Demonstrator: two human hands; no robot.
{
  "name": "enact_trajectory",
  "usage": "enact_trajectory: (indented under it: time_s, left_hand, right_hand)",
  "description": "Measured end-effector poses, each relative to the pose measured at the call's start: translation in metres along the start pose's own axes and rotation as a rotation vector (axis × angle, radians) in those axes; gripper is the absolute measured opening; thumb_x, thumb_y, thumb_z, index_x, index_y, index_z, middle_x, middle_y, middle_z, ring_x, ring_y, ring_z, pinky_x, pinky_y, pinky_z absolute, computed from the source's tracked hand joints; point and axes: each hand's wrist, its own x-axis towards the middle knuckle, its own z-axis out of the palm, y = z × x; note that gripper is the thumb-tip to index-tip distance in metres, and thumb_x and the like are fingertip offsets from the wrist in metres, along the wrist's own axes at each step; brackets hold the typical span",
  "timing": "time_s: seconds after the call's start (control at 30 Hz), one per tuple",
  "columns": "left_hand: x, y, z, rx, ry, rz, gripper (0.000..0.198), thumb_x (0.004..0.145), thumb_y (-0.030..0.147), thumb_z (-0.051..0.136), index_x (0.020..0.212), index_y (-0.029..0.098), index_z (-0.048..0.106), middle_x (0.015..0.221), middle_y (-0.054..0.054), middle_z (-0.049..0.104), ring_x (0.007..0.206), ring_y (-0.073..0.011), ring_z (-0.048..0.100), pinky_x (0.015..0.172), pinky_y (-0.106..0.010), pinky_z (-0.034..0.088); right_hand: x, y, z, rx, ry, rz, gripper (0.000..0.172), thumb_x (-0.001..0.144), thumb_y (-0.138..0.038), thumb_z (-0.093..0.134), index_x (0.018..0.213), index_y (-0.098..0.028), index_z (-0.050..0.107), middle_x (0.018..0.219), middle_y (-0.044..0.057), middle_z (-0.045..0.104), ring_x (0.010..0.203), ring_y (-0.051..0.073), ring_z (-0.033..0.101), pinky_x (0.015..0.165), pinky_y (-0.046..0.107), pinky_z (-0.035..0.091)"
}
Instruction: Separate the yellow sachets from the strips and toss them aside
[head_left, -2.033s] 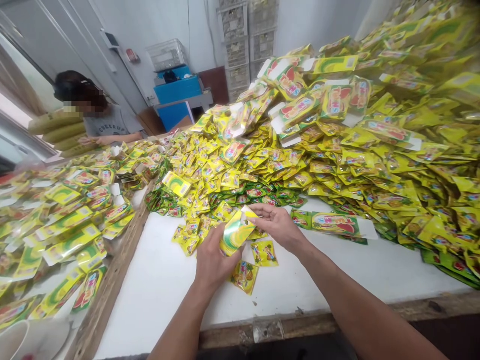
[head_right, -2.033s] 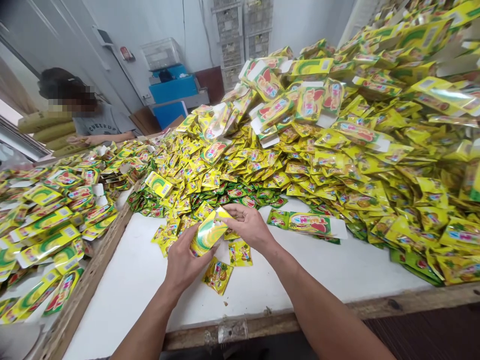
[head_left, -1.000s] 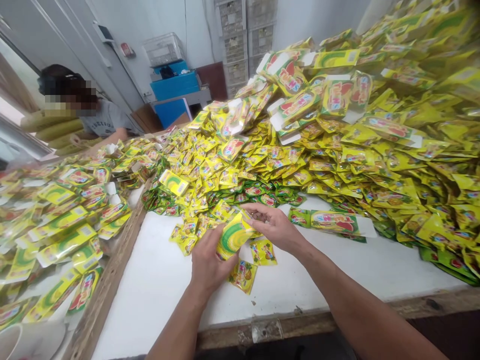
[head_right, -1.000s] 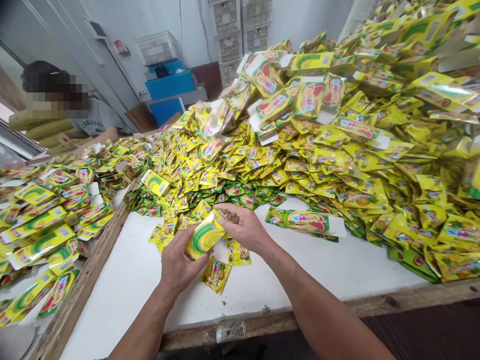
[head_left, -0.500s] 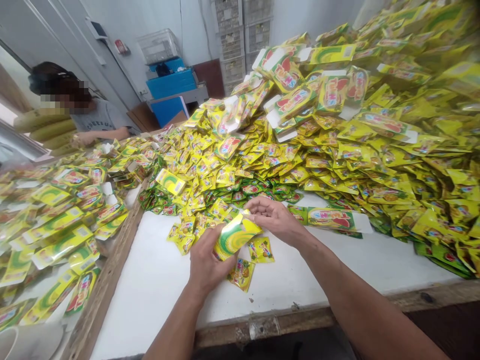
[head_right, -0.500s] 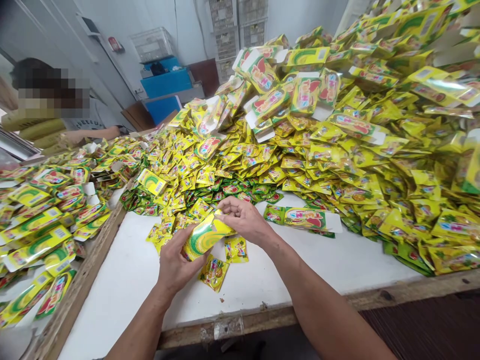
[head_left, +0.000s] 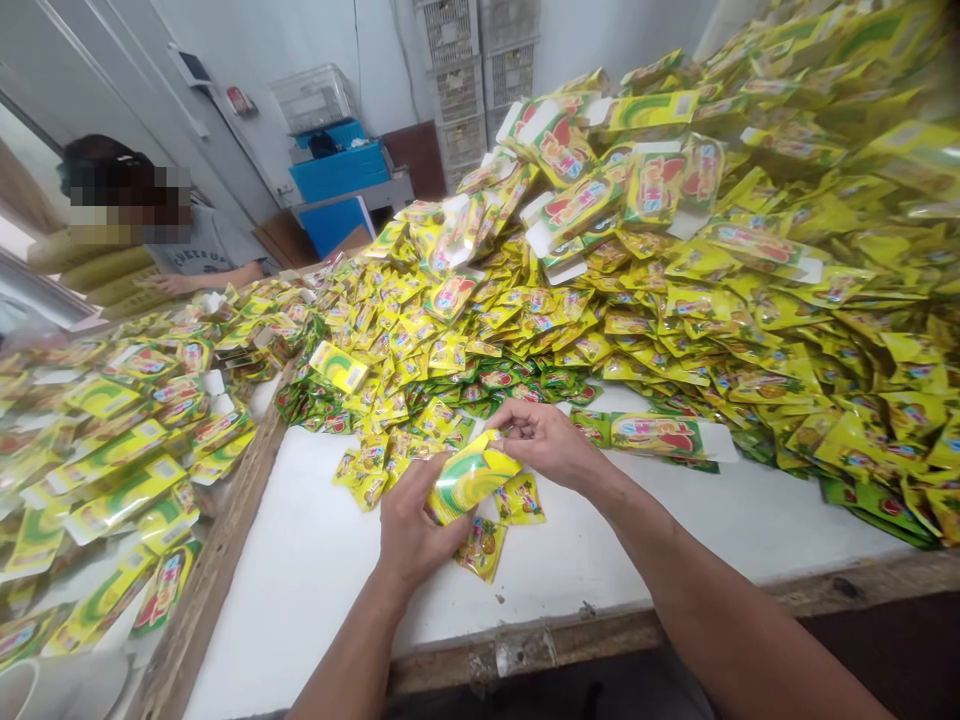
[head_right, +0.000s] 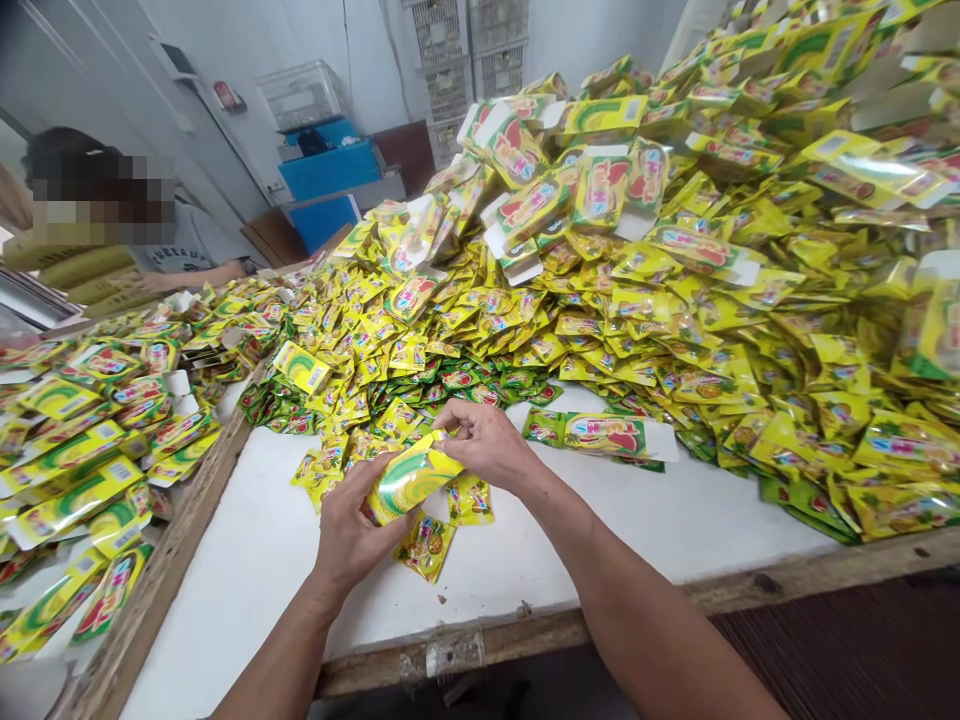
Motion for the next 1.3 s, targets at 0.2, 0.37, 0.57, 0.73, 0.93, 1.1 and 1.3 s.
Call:
enact_trajectory:
  time_s: [0.2, 0.37, 0.57, 0.73, 0.93, 1.1, 1.3]
  left_hand:
    - [0.001, 0.000, -0.001, -0.010, -0.003, -0.021, 0.043, 0.066, 0.023, 0.063, 0.109, 0.021, 0.058, 0.092, -0.004, 0.066, 0.079, -0.0193, 0.063, 0.067, -0.029, 0.051]
    - [0.000, -0.005, 0.001, -0.004, 0.025, -0.009, 0.046, 0.069, 0.025, 0.064, 0.114, 0.022, 0.056, 0.096, -0.005, 0.065, 0.082, -0.0185, 0.062, 0.068, -0.028, 0.051]
    - [-0.001, -0.008, 0.004, 0.125, 0.036, 0.049, 0.049, 0.068, 0.025, 0.063, 0.116, 0.021, 0.054, 0.089, -0.005, 0.062, 0.075, -0.0178, 0.061, 0.064, -0.027, 0.049]
    - [0.000, -0.009, 0.005, 0.128, 0.038, 0.036, 0.049, 0.068, 0.025, 0.063, 0.117, 0.021, 0.054, 0.091, -0.005, 0.062, 0.081, -0.0193, 0.062, 0.068, -0.028, 0.050]
    - [0.001, -0.011, 0.004, 0.044, 0.041, 0.016, 0.051, 0.070, 0.028, 0.065, 0.118, 0.022, 0.052, 0.094, -0.004, 0.062, 0.081, -0.0179, 0.062, 0.071, -0.027, 0.050]
    - [0.000, -0.011, 0.004, 0.034, 0.082, -0.027, 0.052, 0.069, 0.024, 0.065, 0.119, 0.022, 0.053, 0.098, -0.005, 0.063, 0.085, -0.0186, 0.062, 0.073, -0.028, 0.050]
    - [0.000, -0.012, 0.005, 0.029, 0.096, -0.067, 0.051, 0.070, 0.025, 0.067, 0.119, 0.021, 0.054, 0.100, -0.005, 0.064, 0.086, -0.0184, 0.062, 0.074, -0.028, 0.051]
  right_hand:
    - [-0.003, -0.001, 0.000, -0.050, 0.003, -0.082, 0.015, 0.069, -0.029, 0.064, 0.079, -0.019, 0.066, 0.052, -0.004, 0.050, 0.049, 0.009, 0.044, 0.047, 0.022, 0.032]
    - [-0.007, -0.004, -0.002, 0.150, -0.120, -0.035, 0.028, 0.074, -0.036, 0.061, 0.094, -0.018, 0.070, 0.070, 0.002, 0.065, 0.065, 0.015, 0.059, 0.058, 0.026, 0.047]
    - [-0.002, 0.005, 0.005, 0.114, 0.019, 0.057, 0.054, 0.070, -0.027, 0.068, 0.122, -0.020, 0.059, 0.088, 0.007, 0.072, 0.091, 0.024, 0.066, 0.073, 0.034, 0.052]
    - [0.000, 0.013, 0.006, 0.061, 0.055, 0.138, 0.038, 0.072, -0.035, 0.068, 0.107, -0.020, 0.067, 0.085, 0.008, 0.074, 0.086, 0.026, 0.068, 0.074, 0.037, 0.054]
    - [-0.002, 0.009, 0.006, 0.202, -0.098, 0.123, 0.033, 0.071, -0.042, 0.068, 0.094, -0.018, 0.072, 0.081, 0.004, 0.074, 0.081, 0.025, 0.069, 0.076, 0.038, 0.055]
    - [-0.005, 0.007, 0.016, 0.113, 0.029, 0.022, 0.028, 0.072, -0.037, 0.068, 0.095, -0.022, 0.073, 0.085, 0.003, 0.074, 0.086, 0.027, 0.068, 0.073, 0.036, 0.055]
    - [-0.009, 0.001, 0.016, 0.044, 0.134, -0.053, 0.028, 0.075, -0.041, 0.064, 0.095, -0.024, 0.074, 0.087, 0.002, 0.073, 0.086, 0.024, 0.066, 0.071, 0.032, 0.053]
